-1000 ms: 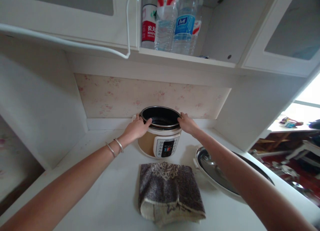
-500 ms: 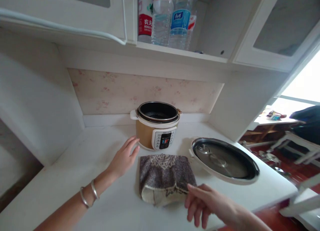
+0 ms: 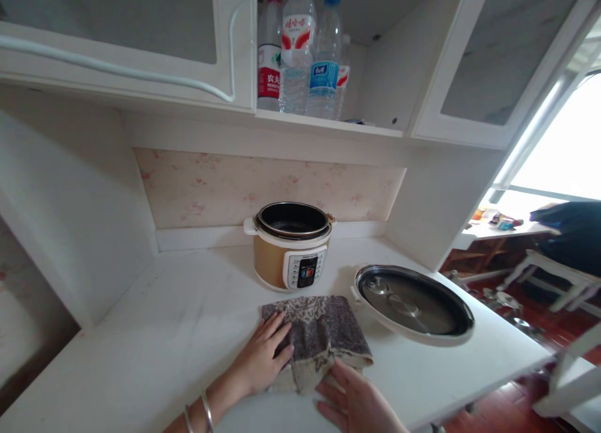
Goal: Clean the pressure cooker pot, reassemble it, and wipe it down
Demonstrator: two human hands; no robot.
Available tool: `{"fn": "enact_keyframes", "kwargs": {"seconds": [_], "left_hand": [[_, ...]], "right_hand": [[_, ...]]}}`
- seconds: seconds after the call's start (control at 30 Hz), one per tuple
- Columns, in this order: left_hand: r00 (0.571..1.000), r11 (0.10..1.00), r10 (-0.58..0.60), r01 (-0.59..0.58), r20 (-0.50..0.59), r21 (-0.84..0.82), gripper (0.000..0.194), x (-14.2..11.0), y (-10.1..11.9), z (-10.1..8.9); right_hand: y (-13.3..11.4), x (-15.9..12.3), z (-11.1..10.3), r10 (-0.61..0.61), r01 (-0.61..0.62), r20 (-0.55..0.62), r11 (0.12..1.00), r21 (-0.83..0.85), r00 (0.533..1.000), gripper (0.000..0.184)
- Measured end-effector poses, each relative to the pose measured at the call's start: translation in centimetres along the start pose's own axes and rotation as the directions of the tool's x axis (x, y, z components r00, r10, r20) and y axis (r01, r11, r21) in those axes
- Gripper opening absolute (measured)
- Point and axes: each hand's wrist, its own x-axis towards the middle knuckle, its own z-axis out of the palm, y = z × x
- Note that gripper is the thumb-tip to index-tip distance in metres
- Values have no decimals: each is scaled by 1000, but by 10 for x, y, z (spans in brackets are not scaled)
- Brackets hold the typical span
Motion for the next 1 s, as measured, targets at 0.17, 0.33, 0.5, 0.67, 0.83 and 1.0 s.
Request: {"fn": "enact_keyframes", "kwargs": {"seconds": [0.17, 0.33, 0.5, 0.67, 0.83, 1.0], "left_hand": [[999, 997, 16, -14, -32, 71, 54, -3, -2, 1], [991, 993, 54, -41, -119, 112, 49, -4, -5, 5], [986, 990, 87, -71, -140, 121, 47, -5, -7, 5], [990, 990, 73, -58, -118, 125, 48, -6, -3, 2], [987, 991, 90, -75, -136, 112, 47, -7, -4, 2], [989, 993, 77, -66, -123, 93, 47, -7, -5, 2]], "right_hand": [[11, 19, 18, -172, 173, -24, 979, 108, 985, 31], [15, 21, 24, -290, 289, -19, 943, 164, 957, 28], [17, 21, 20, -332, 324, 16, 929, 178, 943, 32], [17, 22, 20, -324, 315, 16, 931, 185, 946, 34], [17, 22, 19, -329, 320, 26, 932, 172, 944, 36], [18, 21, 17, -328, 322, 21, 936, 144, 944, 30]]}}
